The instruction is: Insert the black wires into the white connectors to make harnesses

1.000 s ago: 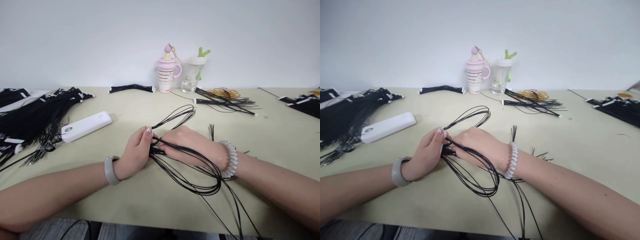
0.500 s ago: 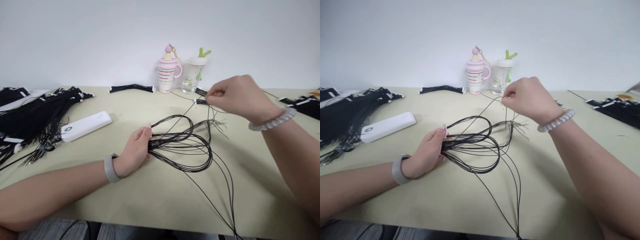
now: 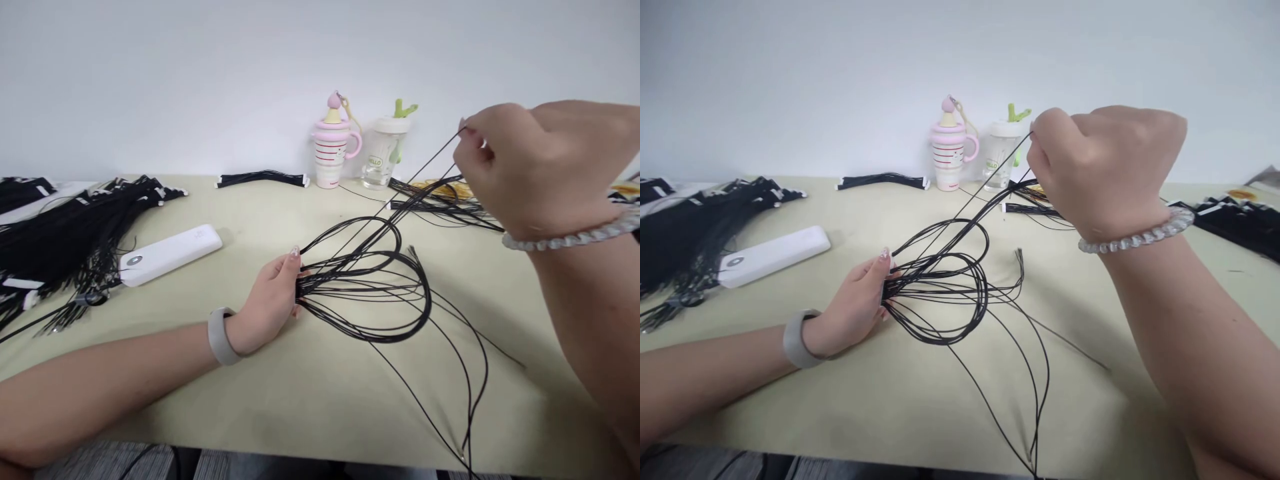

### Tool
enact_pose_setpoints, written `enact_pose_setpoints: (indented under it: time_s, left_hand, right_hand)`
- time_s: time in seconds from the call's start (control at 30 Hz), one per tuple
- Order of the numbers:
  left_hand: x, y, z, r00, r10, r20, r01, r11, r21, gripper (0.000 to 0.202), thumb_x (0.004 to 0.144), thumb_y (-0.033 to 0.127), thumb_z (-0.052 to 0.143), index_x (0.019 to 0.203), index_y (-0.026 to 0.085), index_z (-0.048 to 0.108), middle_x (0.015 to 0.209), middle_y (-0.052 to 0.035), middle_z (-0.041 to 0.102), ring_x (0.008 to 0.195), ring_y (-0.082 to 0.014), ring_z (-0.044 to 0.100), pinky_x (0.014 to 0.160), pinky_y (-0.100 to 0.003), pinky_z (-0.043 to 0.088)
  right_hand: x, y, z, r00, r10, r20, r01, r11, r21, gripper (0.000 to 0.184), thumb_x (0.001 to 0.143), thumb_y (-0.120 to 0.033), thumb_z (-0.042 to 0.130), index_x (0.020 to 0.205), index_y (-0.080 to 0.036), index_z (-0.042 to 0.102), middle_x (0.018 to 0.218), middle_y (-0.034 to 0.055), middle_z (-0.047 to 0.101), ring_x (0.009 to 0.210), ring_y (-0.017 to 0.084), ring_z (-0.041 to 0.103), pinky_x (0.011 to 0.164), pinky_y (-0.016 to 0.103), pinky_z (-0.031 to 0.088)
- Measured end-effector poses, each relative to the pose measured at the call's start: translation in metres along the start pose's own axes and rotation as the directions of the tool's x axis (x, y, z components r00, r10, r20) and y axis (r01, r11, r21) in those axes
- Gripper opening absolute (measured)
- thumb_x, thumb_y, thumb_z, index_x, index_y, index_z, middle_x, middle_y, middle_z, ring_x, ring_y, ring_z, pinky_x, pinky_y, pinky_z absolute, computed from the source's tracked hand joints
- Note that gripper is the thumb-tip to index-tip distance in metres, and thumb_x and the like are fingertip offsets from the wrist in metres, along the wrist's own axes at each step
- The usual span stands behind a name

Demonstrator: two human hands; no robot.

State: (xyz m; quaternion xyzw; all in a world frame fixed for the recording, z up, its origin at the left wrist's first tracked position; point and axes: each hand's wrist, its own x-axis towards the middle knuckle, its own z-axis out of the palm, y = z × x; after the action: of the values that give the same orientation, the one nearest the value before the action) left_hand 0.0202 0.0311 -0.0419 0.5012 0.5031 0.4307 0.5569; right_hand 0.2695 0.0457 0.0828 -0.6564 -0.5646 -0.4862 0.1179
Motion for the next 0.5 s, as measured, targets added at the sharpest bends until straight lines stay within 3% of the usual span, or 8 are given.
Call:
enact_pose_setpoints:
  time_s: [0.2, 0.27, 0.33, 0.37, 0.43, 0.5]
  left_hand:
    - [0.0, 0.004, 0.004, 1.0, -0.014, -0.023, 0.013, 0.999, -0.052, 0.048, 0.072, 0.064, 0.045, 0.073, 0.016, 0.045, 0.072, 0.0007, 0.049, 0.037, -0.0026, 0.038, 0.03, -0.017, 0.033]
    - [0.0, 0.005, 0.004, 1.0, -0.002, -0.006, 0.001, 0.999, -0.049, 0.048, 0.072, 0.064, 0.045, 0.072, 0.016, 0.045, 0.066, 0.0017, 0.048, 0.038, -0.0036, 0.038, 0.031, -0.017, 0.034]
    - [-0.001, 0.005, 0.004, 0.999, 0.022, 0.036, -0.02, 0.998, -0.055, 0.047, 0.073, 0.062, 0.045, 0.069, 0.016, 0.045, 0.058, 0.003, 0.043, 0.04, -0.0047, 0.039, 0.032, -0.017, 0.034]
    - [-0.001, 0.005, 0.004, 0.998, 0.033, 0.055, -0.03, 0.998, -0.059, 0.046, 0.074, 0.062, 0.046, 0.068, 0.016, 0.044, 0.055, 0.0037, 0.041, 0.04, -0.005, 0.038, 0.033, -0.017, 0.034]
    - [-0.002, 0.005, 0.003, 0.997, 0.044, 0.063, -0.041, 0.998, -0.046, 0.045, 0.074, 0.061, 0.045, 0.069, 0.016, 0.044, 0.053, 0.0041, 0.039, 0.04, -0.0053, 0.038, 0.033, -0.017, 0.034]
    - [-0.002, 0.004, 0.003, 0.999, 0.033, 0.042, -0.033, 0.999, -0.009, 0.045, 0.074, 0.061, 0.045, 0.071, 0.016, 0.046, 0.054, 0.0039, 0.04, 0.041, -0.0055, 0.038, 0.033, -0.017, 0.034]
  right_hand:
    - [0.006, 0.002, -0.002, 0.999, 0.033, -0.037, -0.033, 0.999, -0.008, 0.03, 0.074, -0.018, 0.032, 0.057, -0.018, 0.056, 0.041, -0.0012, 0.022, 0.045, 0.007, 0.018, 0.048, 0.025, 0.013]
    - [0.003, -0.002, -0.007, 0.995, 0.023, -0.098, -0.018, 0.998, 0.053, 0.028, 0.075, -0.018, 0.034, 0.06, -0.018, 0.057, 0.042, -0.0015, 0.026, 0.044, 0.008, 0.02, 0.047, 0.025, 0.014]
    - [-0.004, -0.011, -0.016, 0.987, -0.026, -0.158, 0.061, 0.973, 0.221, 0.024, 0.077, -0.018, 0.037, 0.07, -0.017, 0.06, 0.045, -0.0015, 0.037, 0.045, 0.008, 0.029, 0.046, 0.024, 0.019]
    - [-0.008, -0.016, -0.022, 0.982, -0.062, -0.178, 0.121, 0.932, 0.343, 0.022, 0.078, -0.019, 0.039, 0.075, -0.017, 0.061, 0.047, -0.0017, 0.042, 0.045, 0.008, 0.034, 0.046, 0.024, 0.024]
    - [-0.015, -0.026, -0.034, 0.974, -0.166, -0.157, 0.228, 0.763, 0.605, 0.015, 0.078, -0.02, 0.046, 0.08, -0.017, 0.06, 0.047, -0.0035, 0.047, 0.045, 0.007, 0.039, 0.05, 0.023, 0.032]
    - [-0.019, -0.033, -0.046, 0.972, -0.219, -0.087, 0.206, 0.609, 0.766, 0.008, 0.077, -0.022, 0.053, 0.076, -0.018, 0.059, 0.043, -0.0057, 0.045, 0.041, 0.006, 0.038, 0.051, 0.022, 0.036]
